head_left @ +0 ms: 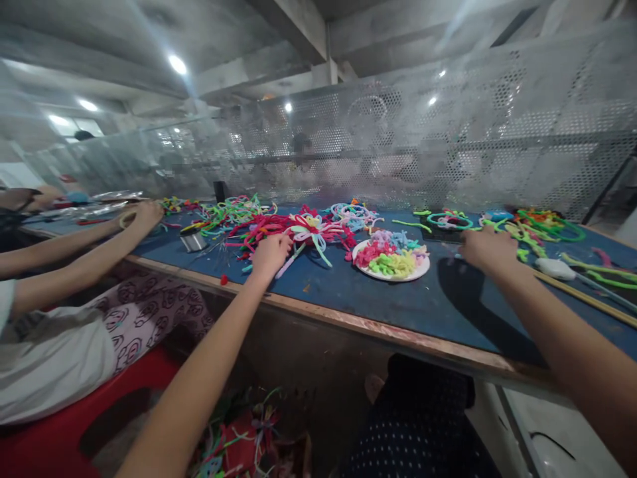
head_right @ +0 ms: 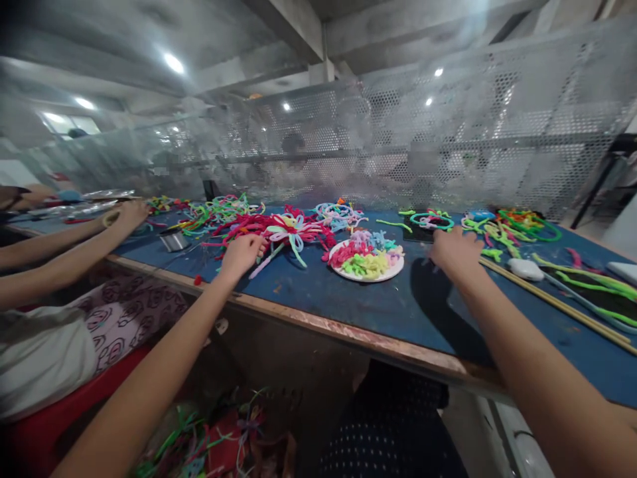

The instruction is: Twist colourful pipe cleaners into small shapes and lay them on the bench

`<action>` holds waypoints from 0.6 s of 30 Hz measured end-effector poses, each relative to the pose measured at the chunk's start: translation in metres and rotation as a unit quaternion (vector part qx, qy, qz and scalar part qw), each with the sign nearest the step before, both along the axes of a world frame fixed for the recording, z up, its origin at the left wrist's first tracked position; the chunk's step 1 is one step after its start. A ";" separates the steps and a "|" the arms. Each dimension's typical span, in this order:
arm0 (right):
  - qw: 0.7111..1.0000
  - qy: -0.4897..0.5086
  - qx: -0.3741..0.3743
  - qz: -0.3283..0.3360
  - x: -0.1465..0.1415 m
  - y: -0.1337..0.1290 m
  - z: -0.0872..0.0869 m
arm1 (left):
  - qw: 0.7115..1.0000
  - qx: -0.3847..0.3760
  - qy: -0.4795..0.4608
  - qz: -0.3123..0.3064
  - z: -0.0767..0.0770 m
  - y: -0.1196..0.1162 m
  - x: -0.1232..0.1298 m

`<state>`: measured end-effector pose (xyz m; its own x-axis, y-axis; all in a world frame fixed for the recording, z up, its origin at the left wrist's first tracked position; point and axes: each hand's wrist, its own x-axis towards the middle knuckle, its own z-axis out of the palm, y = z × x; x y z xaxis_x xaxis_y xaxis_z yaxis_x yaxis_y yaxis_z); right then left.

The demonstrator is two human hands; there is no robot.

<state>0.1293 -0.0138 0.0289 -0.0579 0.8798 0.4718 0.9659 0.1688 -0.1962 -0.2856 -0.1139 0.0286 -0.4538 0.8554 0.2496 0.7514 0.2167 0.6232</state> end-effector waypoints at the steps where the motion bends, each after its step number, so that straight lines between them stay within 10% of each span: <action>1: 1.000 0.006 0.006 0.008 -0.005 -0.001 -0.002 | 1.000 -0.002 0.012 -0.002 0.003 -0.003 -0.008; 11: 0.912 0.111 -0.007 0.396 -0.172 -0.057 0.008 | 0.998 -0.045 -0.006 -0.053 0.005 0.012 -0.032; 18: 0.852 0.215 -0.079 0.471 -0.231 -0.080 -0.014 | 0.986 -0.011 -0.166 -0.031 0.021 -0.005 -0.019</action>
<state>-0.1022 -0.0933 0.0149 -0.6252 0.5927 0.5077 0.2499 0.7683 -0.5892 -0.3049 -0.1189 0.0492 -0.4540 0.8876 0.0780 0.5195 0.1926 0.8325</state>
